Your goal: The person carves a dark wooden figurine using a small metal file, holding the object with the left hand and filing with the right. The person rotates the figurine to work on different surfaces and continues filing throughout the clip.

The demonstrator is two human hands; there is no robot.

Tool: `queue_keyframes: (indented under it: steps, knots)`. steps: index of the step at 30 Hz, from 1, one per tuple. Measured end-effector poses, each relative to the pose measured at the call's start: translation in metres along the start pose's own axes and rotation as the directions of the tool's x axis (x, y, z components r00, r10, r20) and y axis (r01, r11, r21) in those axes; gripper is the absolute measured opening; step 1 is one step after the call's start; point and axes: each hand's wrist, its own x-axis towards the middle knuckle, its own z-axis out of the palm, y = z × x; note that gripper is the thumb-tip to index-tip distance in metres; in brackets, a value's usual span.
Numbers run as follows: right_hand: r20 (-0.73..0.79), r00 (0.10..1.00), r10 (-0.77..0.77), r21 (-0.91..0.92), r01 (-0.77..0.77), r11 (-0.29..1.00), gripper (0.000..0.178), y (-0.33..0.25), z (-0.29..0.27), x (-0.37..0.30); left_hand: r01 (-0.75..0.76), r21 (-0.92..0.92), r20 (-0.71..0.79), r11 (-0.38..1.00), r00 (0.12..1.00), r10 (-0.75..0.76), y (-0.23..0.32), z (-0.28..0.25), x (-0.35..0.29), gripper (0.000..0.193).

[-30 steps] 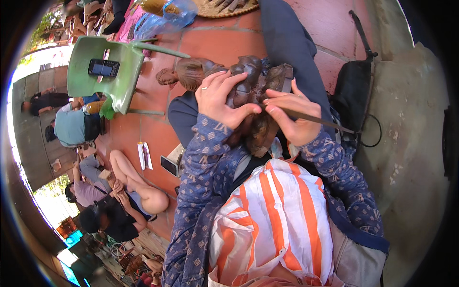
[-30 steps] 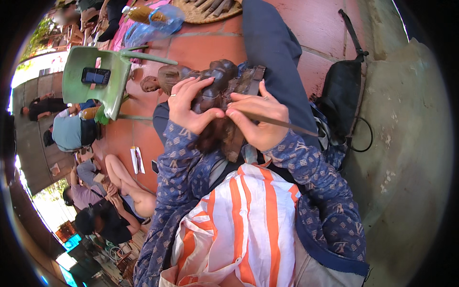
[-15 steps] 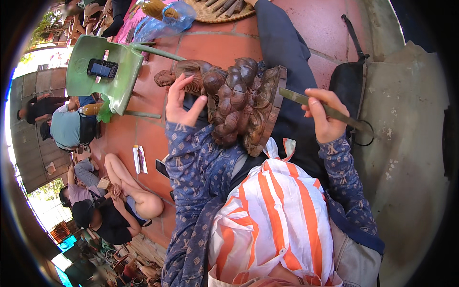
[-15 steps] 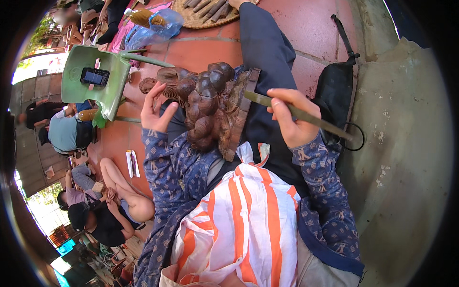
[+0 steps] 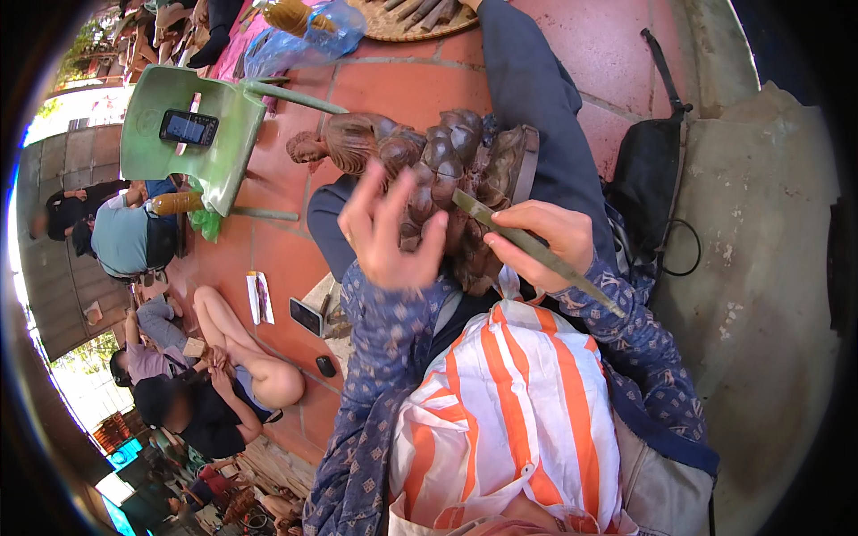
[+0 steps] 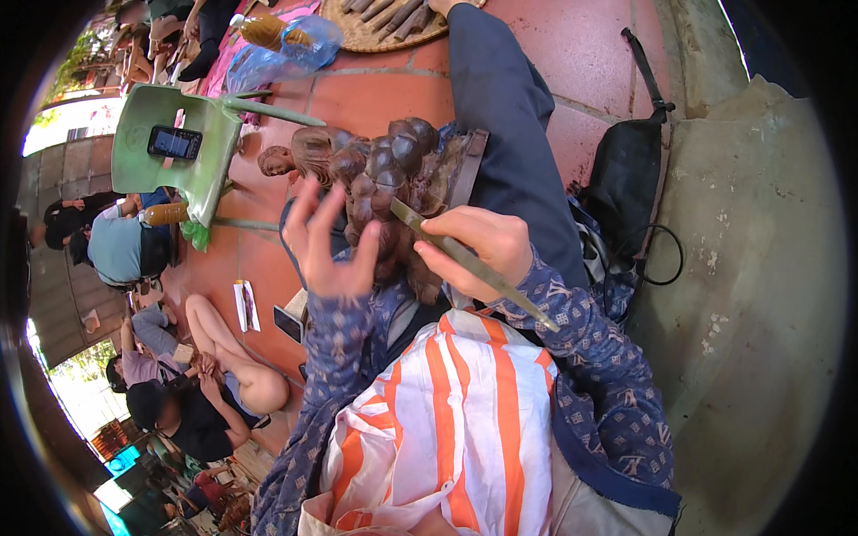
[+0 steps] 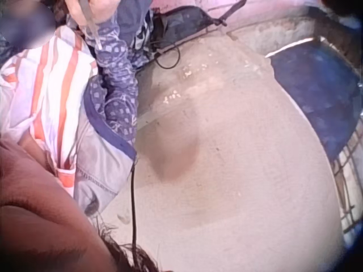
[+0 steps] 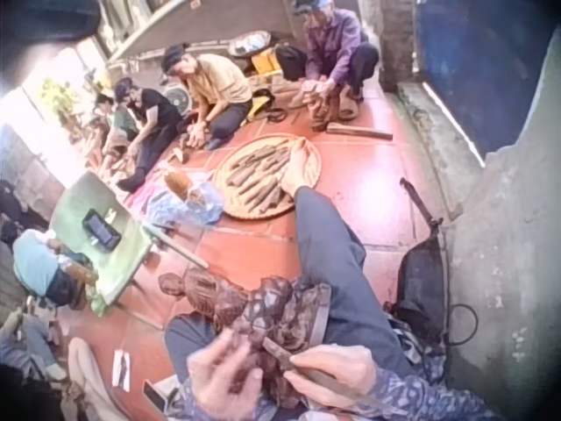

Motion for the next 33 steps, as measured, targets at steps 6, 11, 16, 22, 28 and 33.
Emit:
queue_keyframes:
  steps: [6,11,16,22,28,33]
  knots:
    - [0.111,0.993,0.037,-0.051,-0.032,0.998,0.016,-0.004,-0.007,-0.004,-0.06,0.062,0.269,0.996,0.962,0.041,0.047,0.01,-0.026,0.059]
    - [0.08,0.988,0.134,0.115,-0.142,0.983,0.01,0.0,-0.022,-0.028,-0.029,0.067,0.355,0.997,0.935,0.003,0.052,0.013,-0.031,0.067]
    - [0.096,0.975,0.199,0.172,-0.213,0.962,0.011,-0.011,-0.013,-0.02,-0.007,-0.041,0.321,0.999,0.947,0.02,0.053,0.014,-0.031,0.065]
    - [0.087,0.949,0.302,0.133,-0.312,0.941,0.009,-0.012,-0.007,-0.018,-0.084,-0.089,0.275,0.992,0.956,0.106,0.044,0.02,-0.028,0.062]
    - [0.088,0.906,0.414,0.209,-0.423,0.882,0.007,-0.016,-0.007,-0.024,-0.024,-0.125,0.322,0.992,0.945,0.063,0.05,0.02,-0.035,0.064]
    - [0.065,0.925,0.375,0.207,-0.38,0.901,0.008,-0.015,-0.001,-0.019,-0.066,-0.034,0.264,0.997,0.962,0.073,0.044,0.022,-0.037,0.06]
